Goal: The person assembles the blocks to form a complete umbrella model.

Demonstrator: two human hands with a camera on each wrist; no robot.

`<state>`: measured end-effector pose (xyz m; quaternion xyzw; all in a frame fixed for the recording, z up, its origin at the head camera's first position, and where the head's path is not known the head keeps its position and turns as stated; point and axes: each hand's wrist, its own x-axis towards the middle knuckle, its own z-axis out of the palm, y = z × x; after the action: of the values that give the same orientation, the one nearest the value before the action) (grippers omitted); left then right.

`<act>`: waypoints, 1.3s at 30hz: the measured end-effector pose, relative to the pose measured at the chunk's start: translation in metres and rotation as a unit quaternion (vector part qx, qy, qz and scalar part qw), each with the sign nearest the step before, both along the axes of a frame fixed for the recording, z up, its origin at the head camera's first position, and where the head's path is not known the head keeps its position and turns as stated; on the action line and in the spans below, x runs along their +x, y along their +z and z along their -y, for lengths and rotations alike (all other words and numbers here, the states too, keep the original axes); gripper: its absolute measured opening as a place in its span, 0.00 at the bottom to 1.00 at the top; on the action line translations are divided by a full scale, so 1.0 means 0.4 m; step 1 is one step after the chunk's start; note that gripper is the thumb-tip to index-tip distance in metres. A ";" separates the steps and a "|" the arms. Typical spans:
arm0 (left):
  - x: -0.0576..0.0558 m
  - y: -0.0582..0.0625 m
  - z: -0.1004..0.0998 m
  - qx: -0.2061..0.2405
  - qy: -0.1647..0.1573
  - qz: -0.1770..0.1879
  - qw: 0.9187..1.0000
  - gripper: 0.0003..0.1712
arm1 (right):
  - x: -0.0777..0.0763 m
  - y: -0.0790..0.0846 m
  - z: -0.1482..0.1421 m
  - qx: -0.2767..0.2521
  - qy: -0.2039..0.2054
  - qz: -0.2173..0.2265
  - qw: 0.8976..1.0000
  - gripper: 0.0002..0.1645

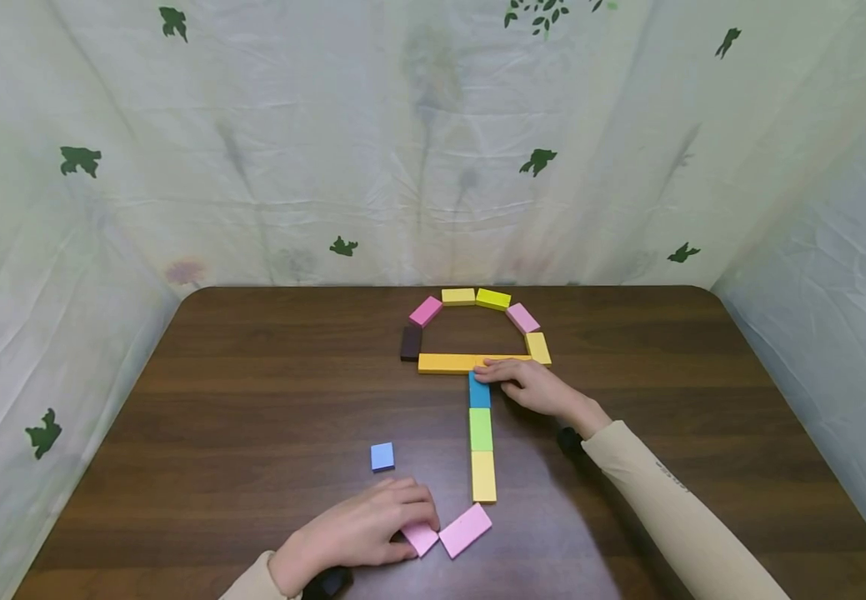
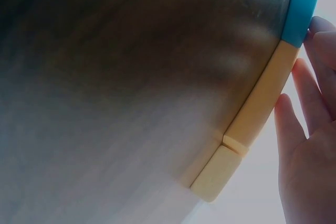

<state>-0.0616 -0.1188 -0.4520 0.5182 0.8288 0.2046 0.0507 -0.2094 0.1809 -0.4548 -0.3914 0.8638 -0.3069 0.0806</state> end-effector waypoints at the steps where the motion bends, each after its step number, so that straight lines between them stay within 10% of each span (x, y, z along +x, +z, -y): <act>1: 0.000 0.001 0.000 0.000 0.001 0.002 1.000 0.15 | 0.000 -0.001 0.000 0.000 0.000 0.000 1.000 0.26; 19: -0.033 0.015 0.038 0.023 0.001 0.011 1.000 0.14 | -0.001 -0.004 0.002 -0.004 0.002 0.002 1.000 0.25; 28: -0.075 0.042 0.085 0.030 0.070 0.057 0.995 0.20 | -0.001 -0.004 0.001 -0.005 0.002 0.003 1.000 0.25; 39: -0.109 0.035 0.125 0.039 0.122 0.016 0.992 0.24 | -0.003 -0.008 0.000 -0.005 0.005 -0.001 1.000 0.26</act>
<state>-0.1051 -0.1690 -0.4379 0.4115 0.8764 0.2496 0.0186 -0.2107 0.1809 -0.4579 -0.3964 0.8603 -0.3104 0.0794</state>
